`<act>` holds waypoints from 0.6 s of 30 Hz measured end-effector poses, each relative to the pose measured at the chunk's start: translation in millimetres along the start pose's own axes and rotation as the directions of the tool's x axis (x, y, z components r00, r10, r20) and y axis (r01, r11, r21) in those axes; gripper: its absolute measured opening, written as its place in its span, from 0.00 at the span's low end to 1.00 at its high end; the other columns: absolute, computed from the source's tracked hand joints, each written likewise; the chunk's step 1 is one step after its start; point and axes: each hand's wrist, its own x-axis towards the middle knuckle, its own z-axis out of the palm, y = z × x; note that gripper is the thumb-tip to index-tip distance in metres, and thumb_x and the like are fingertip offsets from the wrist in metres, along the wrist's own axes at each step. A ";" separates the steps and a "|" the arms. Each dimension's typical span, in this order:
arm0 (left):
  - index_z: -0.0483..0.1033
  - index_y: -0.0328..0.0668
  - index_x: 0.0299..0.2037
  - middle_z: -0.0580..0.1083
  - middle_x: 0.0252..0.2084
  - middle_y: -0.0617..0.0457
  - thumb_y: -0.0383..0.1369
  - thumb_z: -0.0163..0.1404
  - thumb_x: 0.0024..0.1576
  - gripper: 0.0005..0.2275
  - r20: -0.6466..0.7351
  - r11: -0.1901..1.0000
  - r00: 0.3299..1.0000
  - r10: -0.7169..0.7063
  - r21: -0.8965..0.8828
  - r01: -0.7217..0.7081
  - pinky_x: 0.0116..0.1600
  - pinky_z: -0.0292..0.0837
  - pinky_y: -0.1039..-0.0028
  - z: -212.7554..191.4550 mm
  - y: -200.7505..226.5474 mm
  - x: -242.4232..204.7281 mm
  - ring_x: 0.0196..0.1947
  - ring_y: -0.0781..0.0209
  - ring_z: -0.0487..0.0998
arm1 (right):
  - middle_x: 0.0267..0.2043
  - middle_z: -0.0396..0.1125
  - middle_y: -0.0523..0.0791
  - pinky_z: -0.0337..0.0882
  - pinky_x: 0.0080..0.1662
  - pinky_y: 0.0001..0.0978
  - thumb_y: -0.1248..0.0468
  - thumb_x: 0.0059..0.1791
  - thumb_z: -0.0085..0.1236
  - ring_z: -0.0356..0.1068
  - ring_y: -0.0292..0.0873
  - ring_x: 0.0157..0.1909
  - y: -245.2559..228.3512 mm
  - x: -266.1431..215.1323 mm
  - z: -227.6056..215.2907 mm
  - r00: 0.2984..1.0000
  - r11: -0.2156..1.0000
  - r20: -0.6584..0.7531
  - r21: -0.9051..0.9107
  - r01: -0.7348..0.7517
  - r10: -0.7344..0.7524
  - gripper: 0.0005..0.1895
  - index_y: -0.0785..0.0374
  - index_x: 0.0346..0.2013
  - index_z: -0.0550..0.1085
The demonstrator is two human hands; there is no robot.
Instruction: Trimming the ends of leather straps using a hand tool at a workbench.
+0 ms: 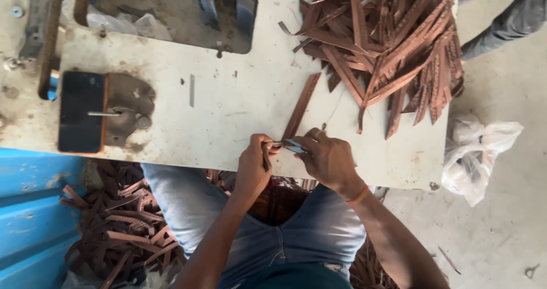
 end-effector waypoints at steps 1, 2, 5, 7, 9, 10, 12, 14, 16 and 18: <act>0.64 0.33 0.48 0.74 0.34 0.36 0.23 0.42 0.68 0.02 0.012 1.000 1.000 0.001 0.022 -0.001 0.39 0.81 0.62 0.6 -0.9 3.1 0.36 0.47 0.84 | 0.33 0.72 0.43 0.70 0.28 0.38 0.61 0.44 0.66 0.71 0.45 0.25 3.5 2.4 2.1 0.999 0.999 -0.006 -0.035 0.035 -0.035 0.14 0.55 0.44 0.82; 0.64 0.33 0.48 0.72 0.31 0.36 0.23 0.42 0.68 0.02 0.024 0.999 1.000 0.002 0.044 -0.003 0.41 0.81 0.62 0.7 -2.0 6.3 0.32 0.47 0.83 | 0.33 0.72 0.43 0.70 0.29 0.38 0.61 0.44 0.65 0.71 0.46 0.25 6.8 5.2 4.4 0.997 0.995 -0.010 -0.069 0.070 -0.071 0.14 0.55 0.44 0.82; 0.62 0.32 0.46 0.76 0.37 0.37 0.21 0.40 0.66 0.03 -0.064 0.997 0.995 0.072 0.013 -0.071 0.38 0.79 0.60 -3.0 7.7 1.9 0.41 0.45 0.85 | 0.33 0.72 0.42 0.70 0.29 0.38 0.62 0.48 0.63 0.71 0.45 0.25 12.2 3.3 8.7 0.996 0.993 0.067 -0.094 0.073 -0.067 0.10 0.54 0.43 0.82; 0.63 0.32 0.47 0.76 0.37 0.38 0.22 0.40 0.66 0.03 -0.060 0.999 0.998 0.000 -0.034 -0.002 0.37 0.80 0.61 -2.4 4.0 2.1 0.40 0.46 0.85 | 0.33 0.72 0.42 0.71 0.30 0.38 0.62 0.49 0.63 0.71 0.45 0.26 18.5 -4.9 15.5 0.997 0.997 0.062 -0.053 0.047 -0.043 0.09 0.52 0.43 0.82; 0.63 0.33 0.48 0.76 0.38 0.39 0.23 0.39 0.67 0.03 -0.057 0.996 0.997 -0.044 -0.079 0.040 0.37 0.81 0.62 -2.7 2.7 7.3 0.40 0.47 0.86 | 0.33 0.72 0.41 0.71 0.31 0.38 0.61 0.50 0.62 0.72 0.45 0.27 21.8 -9.4 15.7 0.999 0.999 0.036 -0.023 0.028 -0.027 0.08 0.51 0.44 0.82; 0.62 0.32 0.48 0.75 0.37 0.39 0.23 0.40 0.67 0.03 -0.069 0.994 0.997 -0.042 -0.106 0.034 0.38 0.81 0.63 -1.9 2.2 7.9 0.40 0.48 0.86 | 0.36 0.72 0.42 0.73 0.32 0.38 0.61 0.48 0.64 0.73 0.46 0.29 22.0 -13.1 14.4 0.999 0.999 -0.043 0.045 -0.025 0.027 0.10 0.53 0.45 0.81; 0.62 0.32 0.47 0.75 0.36 0.40 0.23 0.40 0.68 0.02 -0.086 0.992 0.996 -0.034 -0.128 0.023 0.40 0.81 0.64 -0.7 -3.4 8.9 0.41 0.49 0.86 | 0.38 0.71 0.44 0.74 0.33 0.37 0.60 0.46 0.65 0.74 0.46 0.31 22.0 -16.4 18.1 0.990 0.991 -0.121 0.121 -0.064 0.078 0.13 0.54 0.46 0.80; 0.63 0.32 0.48 0.74 0.36 0.42 0.23 0.37 0.69 0.03 -0.035 0.961 0.998 -0.057 -0.274 0.045 0.46 0.86 0.68 4.2 -12.6 -1.2 0.42 0.52 0.87 | 0.43 0.71 0.46 0.77 0.34 0.36 0.59 0.42 0.69 0.77 0.47 0.34 19.7 -29.3 28.9 0.953 0.948 -0.190 0.260 -0.182 0.235 0.20 0.60 0.47 0.76; 0.66 0.32 0.48 0.75 0.39 0.43 0.25 0.39 0.69 0.05 -0.089 0.963 0.994 -0.058 -0.269 0.032 0.46 0.84 0.68 -5.2 -13.5 -17.0 0.41 0.54 0.86 | 0.43 0.72 0.46 0.76 0.34 0.37 0.60 0.42 0.70 0.77 0.48 0.34 16.3 -39.9 36.7 0.950 0.951 -0.178 0.225 -0.213 0.255 0.21 0.60 0.47 0.76; 0.68 0.31 0.48 0.76 0.41 0.44 0.27 0.40 0.69 0.06 -0.148 0.964 0.988 -0.037 -0.265 -0.003 0.46 0.83 0.69 -21.1 -25.3 -37.3 0.40 0.56 0.85 | 0.44 0.72 0.46 0.76 0.34 0.39 0.61 0.42 0.71 0.77 0.48 0.34 20.7 -37.6 39.4 0.945 0.954 -0.186 0.184 -0.235 0.269 0.21 0.61 0.47 0.76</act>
